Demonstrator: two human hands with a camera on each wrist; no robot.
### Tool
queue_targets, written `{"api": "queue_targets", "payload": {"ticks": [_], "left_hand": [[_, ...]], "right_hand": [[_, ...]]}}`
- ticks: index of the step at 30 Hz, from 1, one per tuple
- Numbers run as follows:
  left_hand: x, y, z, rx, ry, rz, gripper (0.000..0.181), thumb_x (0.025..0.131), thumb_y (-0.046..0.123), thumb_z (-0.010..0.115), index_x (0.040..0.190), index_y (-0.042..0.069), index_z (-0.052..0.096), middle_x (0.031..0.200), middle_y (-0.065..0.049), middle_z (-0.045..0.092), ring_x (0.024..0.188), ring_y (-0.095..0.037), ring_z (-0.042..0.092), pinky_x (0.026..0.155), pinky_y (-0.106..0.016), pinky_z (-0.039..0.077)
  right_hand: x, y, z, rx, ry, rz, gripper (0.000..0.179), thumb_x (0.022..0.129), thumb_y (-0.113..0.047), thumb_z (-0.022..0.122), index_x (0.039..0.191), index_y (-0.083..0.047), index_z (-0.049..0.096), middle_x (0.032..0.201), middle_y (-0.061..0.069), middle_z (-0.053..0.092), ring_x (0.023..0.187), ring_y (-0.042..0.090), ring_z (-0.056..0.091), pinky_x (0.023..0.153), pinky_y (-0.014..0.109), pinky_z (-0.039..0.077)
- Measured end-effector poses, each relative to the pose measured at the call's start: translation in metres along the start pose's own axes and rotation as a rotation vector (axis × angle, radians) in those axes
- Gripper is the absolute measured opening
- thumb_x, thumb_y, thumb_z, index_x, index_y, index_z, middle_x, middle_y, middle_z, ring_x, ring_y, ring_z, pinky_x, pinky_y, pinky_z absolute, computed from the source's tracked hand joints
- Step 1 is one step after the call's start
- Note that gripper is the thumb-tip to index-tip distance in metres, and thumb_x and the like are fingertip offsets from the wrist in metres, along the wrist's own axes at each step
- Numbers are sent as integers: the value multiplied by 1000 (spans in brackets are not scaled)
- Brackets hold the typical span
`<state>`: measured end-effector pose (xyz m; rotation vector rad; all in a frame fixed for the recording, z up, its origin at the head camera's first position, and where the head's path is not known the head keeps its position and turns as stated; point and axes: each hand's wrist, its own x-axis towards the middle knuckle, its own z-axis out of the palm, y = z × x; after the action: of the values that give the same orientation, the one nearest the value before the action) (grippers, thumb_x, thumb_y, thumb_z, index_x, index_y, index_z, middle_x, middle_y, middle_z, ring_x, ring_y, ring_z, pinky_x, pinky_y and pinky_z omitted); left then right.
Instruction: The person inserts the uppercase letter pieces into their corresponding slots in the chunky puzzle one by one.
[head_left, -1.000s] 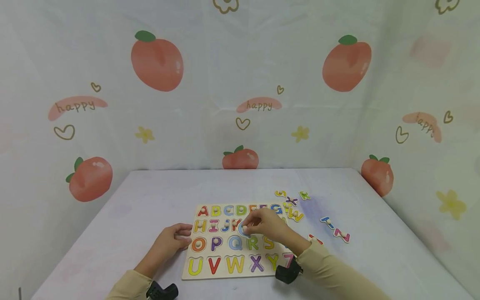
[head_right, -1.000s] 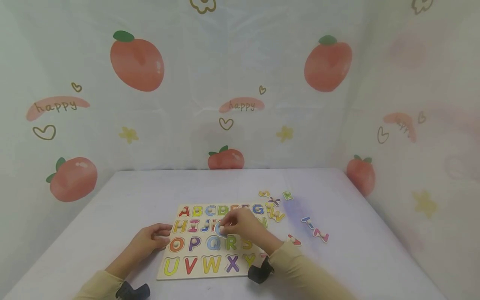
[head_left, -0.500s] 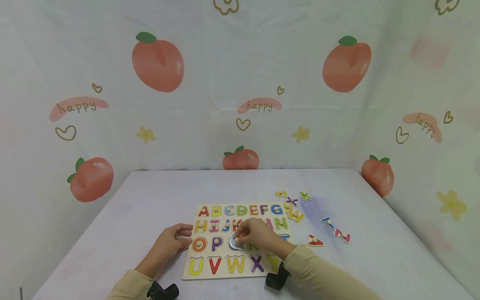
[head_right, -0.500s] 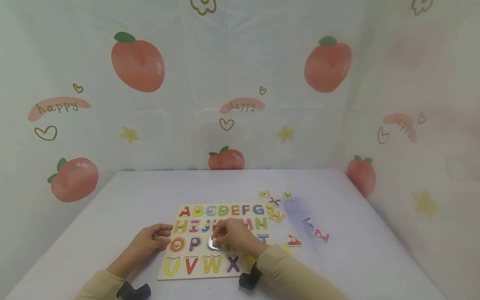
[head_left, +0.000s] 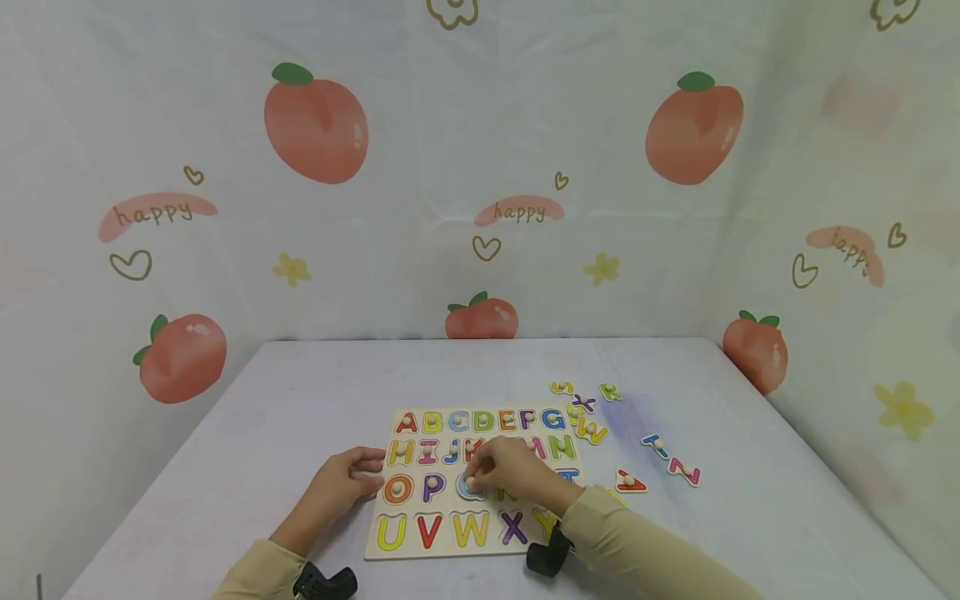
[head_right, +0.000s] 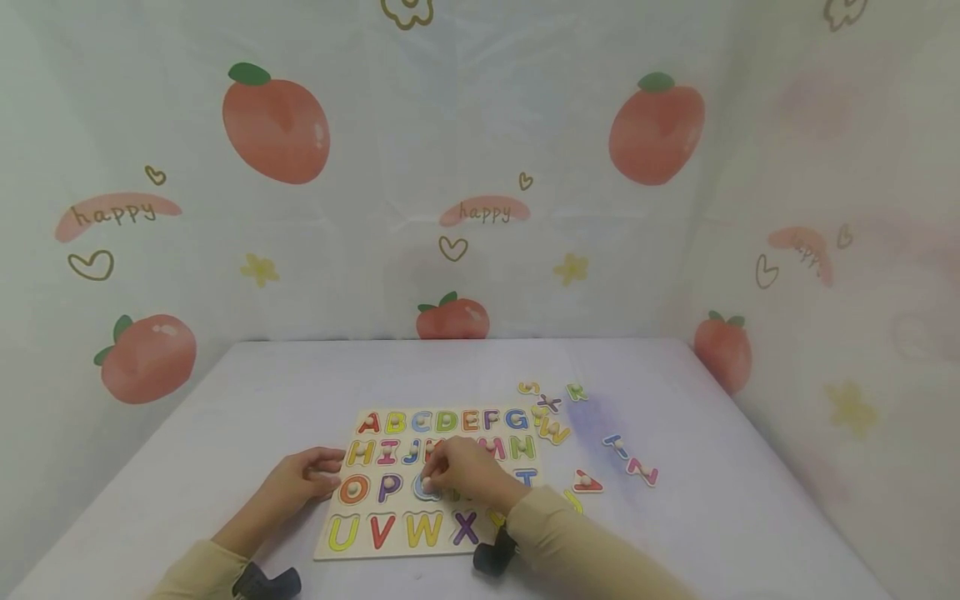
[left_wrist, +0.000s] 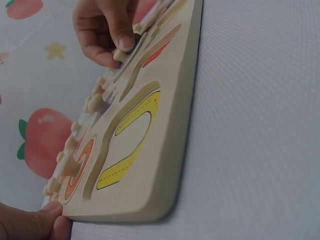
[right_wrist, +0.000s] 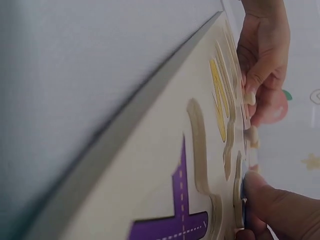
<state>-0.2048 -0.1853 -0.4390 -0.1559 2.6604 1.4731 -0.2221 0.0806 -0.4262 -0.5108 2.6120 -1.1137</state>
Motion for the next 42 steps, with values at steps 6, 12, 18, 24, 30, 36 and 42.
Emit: {"api": "queue_targets", "payload": {"ticks": [6, 12, 18, 24, 30, 36, 42], "left_hand": [[1, 0, 0, -7, -3, 0, 42, 82, -4, 68, 123, -5, 58, 101, -12, 65, 79, -13, 62, 66, -28, 57], [2, -1, 0, -1, -6, -4, 42, 83, -2, 68, 123, -5, 58, 102, -12, 65, 80, -14, 62, 67, -28, 58], [2, -3, 0, 3, -5, -1, 42, 83, -2, 68, 123, -5, 58, 102, -12, 65, 80, -14, 62, 67, -28, 57], [4, -5, 1, 3, -5, 4, 42, 83, -1, 68, 124, -5, 58, 102, -12, 66, 80, -14, 63, 67, -28, 57], [3, -5, 0, -21, -4, 14, 42, 82, -3, 68, 123, -7, 58, 102, -13, 65, 81, -14, 63, 66, -28, 58], [2, -4, 0, -23, -4, 10, 43, 82, -2, 69, 123, -7, 58, 103, -14, 65, 81, -14, 64, 66, -28, 58], [2, -3, 0, -13, 1, 10, 42, 82, -2, 69, 122, -5, 59, 102, -13, 65, 80, -14, 63, 65, -27, 57]], "right_hand": [[0, -3, 0, -25, -19, -1, 8, 80, -17, 77, 78, -19, 71, 75, -9, 63, 70, 9, 54, 62, 21, 42], [3, -4, 0, -42, -31, -9, 8, 80, -14, 77, 77, -17, 71, 71, -7, 61, 67, 8, 52, 61, 20, 41], [4, -5, 0, -38, -47, -16, 10, 79, -12, 78, 77, -18, 70, 71, -7, 60, 68, 8, 51, 61, 21, 41], [1, -5, -11, 51, -57, -4, 13, 78, -13, 80, 86, -17, 71, 82, -5, 63, 77, 13, 56, 67, 26, 47], [-3, 2, -39, 78, 10, -27, 17, 81, -16, 78, 96, -13, 72, 92, -2, 63, 82, 14, 60, 69, 26, 50], [-14, 17, -69, 144, 81, -17, 24, 82, -15, 76, 103, -7, 70, 95, 3, 64, 81, 16, 61, 68, 31, 53], [-29, 37, -99, 156, 142, -66, 26, 85, -14, 73, 107, 0, 67, 105, 15, 65, 89, 19, 63, 76, 31, 53]]}}
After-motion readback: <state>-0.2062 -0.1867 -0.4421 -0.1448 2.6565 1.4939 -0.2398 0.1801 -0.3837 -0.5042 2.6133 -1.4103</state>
